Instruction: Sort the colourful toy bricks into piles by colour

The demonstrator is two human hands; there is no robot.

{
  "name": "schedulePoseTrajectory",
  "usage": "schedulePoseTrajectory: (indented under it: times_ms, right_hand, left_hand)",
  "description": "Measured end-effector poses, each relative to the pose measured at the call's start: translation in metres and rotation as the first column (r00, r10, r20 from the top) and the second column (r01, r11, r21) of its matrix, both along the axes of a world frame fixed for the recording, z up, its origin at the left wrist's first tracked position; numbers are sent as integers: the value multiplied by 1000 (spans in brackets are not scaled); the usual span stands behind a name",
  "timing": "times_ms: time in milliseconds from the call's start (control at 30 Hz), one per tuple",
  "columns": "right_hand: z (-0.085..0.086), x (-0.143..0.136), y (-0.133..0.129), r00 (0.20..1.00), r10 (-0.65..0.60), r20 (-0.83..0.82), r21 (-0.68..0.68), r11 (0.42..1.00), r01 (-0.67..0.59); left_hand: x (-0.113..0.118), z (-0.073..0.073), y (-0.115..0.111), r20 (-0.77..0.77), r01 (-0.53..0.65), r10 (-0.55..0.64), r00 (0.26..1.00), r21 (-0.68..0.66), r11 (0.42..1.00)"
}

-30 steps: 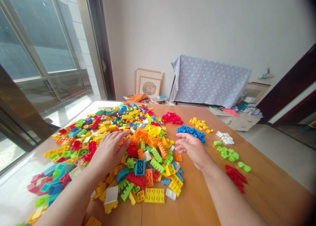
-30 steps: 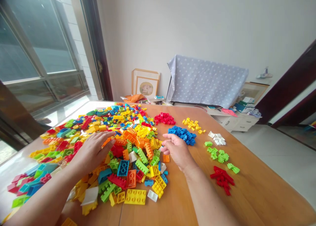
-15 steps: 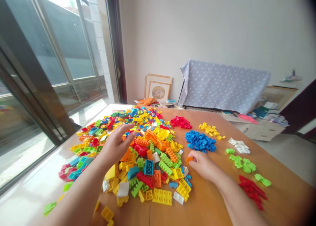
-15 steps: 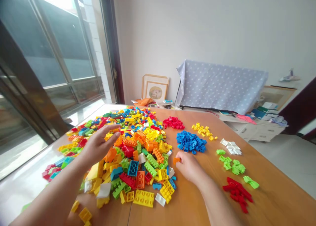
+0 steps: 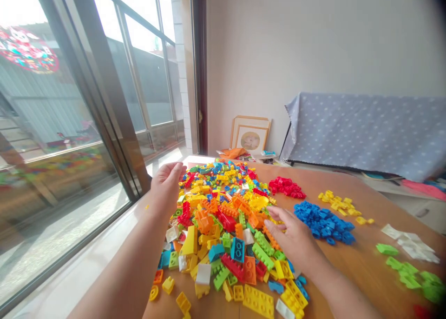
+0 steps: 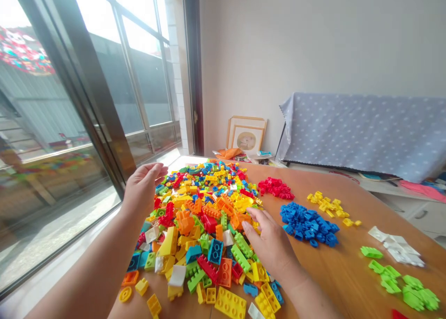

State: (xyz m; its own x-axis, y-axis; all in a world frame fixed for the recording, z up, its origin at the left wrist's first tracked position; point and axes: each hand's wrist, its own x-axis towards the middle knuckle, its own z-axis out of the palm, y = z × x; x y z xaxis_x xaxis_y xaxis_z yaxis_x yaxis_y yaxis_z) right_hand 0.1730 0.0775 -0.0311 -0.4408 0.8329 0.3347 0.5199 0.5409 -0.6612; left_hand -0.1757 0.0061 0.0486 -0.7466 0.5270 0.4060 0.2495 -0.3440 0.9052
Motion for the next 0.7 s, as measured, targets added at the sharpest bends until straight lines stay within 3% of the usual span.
schedulePoseTrajectory:
  times_ms: [100,200,400,533,700]
  right_hand:
    - [-12,-2,-4,982,13,191,125,992,-37]
    - [-35,-4,-6,943,-1,334,165,985,-57]
    - [-77,-14,9,910,0,415,225,969,-103]
    - [-81,-26,19,914,5,405,250,961,-116]
    - [-72,-48,22,932,69,356,216,964,-154]
  left_hand:
    - [-20,1,3,61,-47,45,997,34,998]
    - [-48,-2,6,77,-97,92,993,61,993]
    - [-114,-31,12,103,-271,267,958,26,962]
    - [-147,-57,12,135,-354,356,925,-39,934]
    - [-171,-83,11,162,-391,422,892,-192,900]
